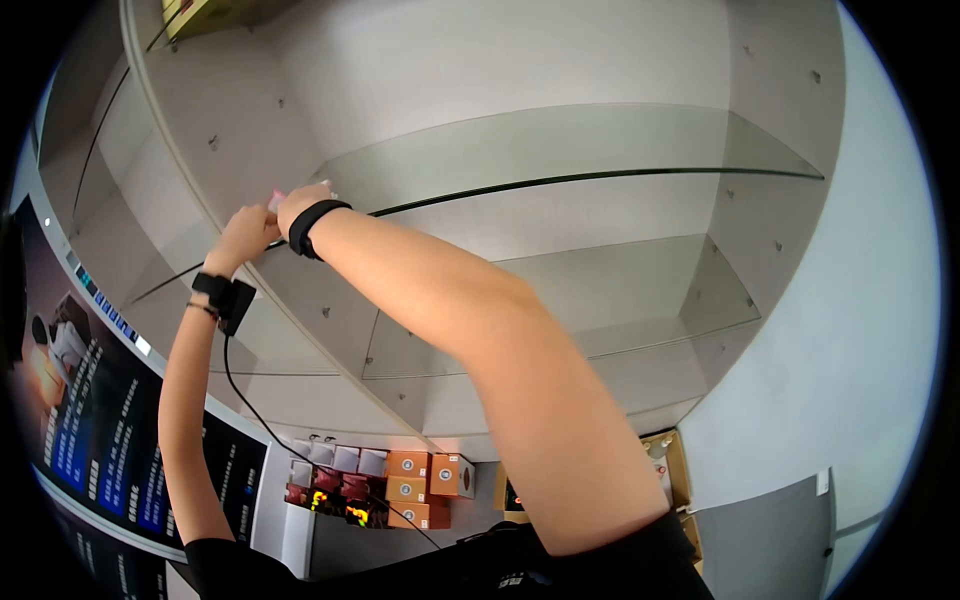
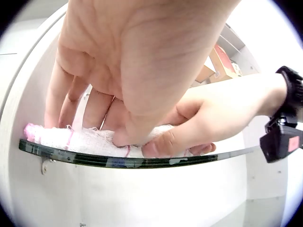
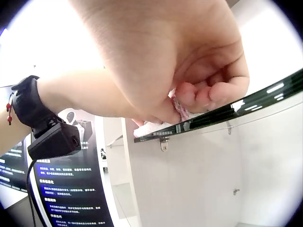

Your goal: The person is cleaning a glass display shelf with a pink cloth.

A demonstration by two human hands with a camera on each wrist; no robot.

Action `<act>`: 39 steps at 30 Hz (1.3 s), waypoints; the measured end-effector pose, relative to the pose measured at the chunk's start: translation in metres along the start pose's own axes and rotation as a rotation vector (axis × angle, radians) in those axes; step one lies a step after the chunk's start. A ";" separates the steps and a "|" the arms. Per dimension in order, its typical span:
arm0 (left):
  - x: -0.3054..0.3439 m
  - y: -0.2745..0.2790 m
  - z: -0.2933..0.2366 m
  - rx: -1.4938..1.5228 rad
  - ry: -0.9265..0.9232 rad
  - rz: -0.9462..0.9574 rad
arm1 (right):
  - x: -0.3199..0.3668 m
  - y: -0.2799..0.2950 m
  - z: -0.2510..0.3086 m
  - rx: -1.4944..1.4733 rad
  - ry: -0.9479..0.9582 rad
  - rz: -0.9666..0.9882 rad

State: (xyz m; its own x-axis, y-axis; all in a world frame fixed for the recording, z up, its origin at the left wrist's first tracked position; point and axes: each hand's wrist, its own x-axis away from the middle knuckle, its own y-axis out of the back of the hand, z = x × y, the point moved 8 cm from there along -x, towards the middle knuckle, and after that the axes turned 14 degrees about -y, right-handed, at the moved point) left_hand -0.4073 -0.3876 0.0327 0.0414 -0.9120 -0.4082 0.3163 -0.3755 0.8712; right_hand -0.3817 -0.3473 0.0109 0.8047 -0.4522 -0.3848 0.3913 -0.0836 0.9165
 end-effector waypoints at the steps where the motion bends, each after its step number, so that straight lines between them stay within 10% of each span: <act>1: -0.003 0.001 -0.011 -0.026 -0.028 -0.013 | 0.003 0.004 -0.010 -0.039 0.011 0.015; 14: -0.072 0.001 -0.120 0.093 -0.267 -0.052 | 0.056 0.031 -0.124 0.169 -0.044 0.125; 28: 0.020 -0.010 0.029 -0.193 0.100 -0.089 | -0.005 -0.005 0.034 0.146 0.058 -0.131; 39: 0.012 0.015 -0.098 -0.216 -0.114 -0.441 | 0.092 0.031 -0.031 0.357 0.280 -0.420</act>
State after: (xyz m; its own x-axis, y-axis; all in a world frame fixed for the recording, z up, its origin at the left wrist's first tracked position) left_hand -0.3088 -0.3882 0.0141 -0.2407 -0.6912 -0.6814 0.4699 -0.6973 0.5413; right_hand -0.2820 -0.3642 0.0008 0.7199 -0.0694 -0.6906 0.5657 -0.5179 0.6417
